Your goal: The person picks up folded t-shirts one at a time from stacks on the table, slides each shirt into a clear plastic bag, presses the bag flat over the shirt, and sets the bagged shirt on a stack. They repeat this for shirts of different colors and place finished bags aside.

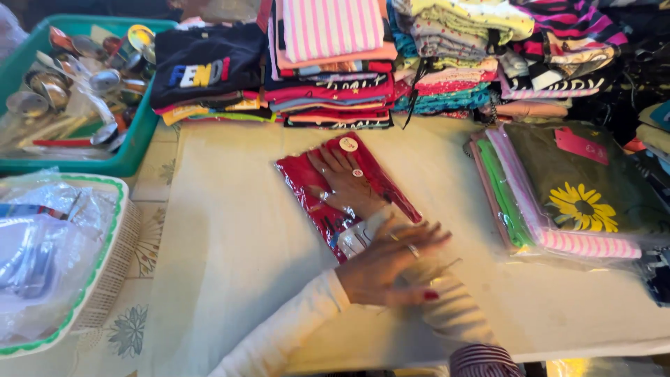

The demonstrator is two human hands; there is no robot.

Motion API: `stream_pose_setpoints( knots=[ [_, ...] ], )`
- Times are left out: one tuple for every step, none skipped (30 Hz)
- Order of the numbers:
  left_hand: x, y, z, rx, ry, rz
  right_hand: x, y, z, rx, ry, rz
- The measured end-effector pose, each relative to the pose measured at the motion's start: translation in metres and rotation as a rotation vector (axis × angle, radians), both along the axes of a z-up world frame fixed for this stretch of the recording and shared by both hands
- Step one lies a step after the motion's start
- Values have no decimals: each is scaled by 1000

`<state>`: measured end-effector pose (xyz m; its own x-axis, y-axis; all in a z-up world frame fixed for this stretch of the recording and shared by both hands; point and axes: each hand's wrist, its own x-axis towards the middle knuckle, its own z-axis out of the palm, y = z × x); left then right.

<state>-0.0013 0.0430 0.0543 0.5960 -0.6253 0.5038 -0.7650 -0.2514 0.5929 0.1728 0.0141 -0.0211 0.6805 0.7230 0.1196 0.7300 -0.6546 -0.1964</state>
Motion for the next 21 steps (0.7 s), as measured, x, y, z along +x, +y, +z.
stream_pose_setpoints(
  knots=[
    [11,8,-13,7,-10,0,-8,-5,11,7,-10,0],
    [23,17,-27,8,-46,159,-15,-11,22,-35,-36,26],
    [29,24,-45,3,-62,319,-30,-18,26,-85,-44,52],
    [38,35,-54,4,-53,319,-49,-32,30,-85,-35,53],
    [45,44,-65,41,-89,435,-68,-48,33,-164,-49,92],
    [52,53,-76,80,-125,550,-88,-65,37,-242,-62,133],
    [54,56,-80,77,-118,539,-100,-86,26,-246,-54,123],
    [55,59,-84,189,-145,622,-112,-109,14,-160,-64,161],
    [59,61,-87,299,-178,702,-124,-132,4,-74,-80,195],
    [59,58,-90,294,-178,690,-136,-148,21,-79,-79,183],
    [58,58,-92,351,-168,702,-147,-162,37,4,-12,212],
    [58,57,-93,408,-159,713,-158,-176,54,88,53,240],
    [56,58,-95,408,-166,705,-159,-194,56,91,48,232],
    [55,59,-97,429,-177,709,-160,-212,59,93,128,237],
    [52,58,-100,448,-184,712,-161,-231,62,93,211,241],
    [41,61,-87,447,-187,704,-152,-251,57,95,209,232],
    [30,65,-74,465,-116,511,-143,-270,52,136,299,96],
    [18,69,-61,480,-44,319,-135,-290,47,175,392,-38],
    [8,73,-52,488,-53,313,-119,-292,47,186,386,-44],
    [-2,77,-42,503,-53,245,-103,-294,47,185,329,-206],
    [-15,82,-33,518,-47,180,-88,-296,47,179,277,-365]
  ],
)
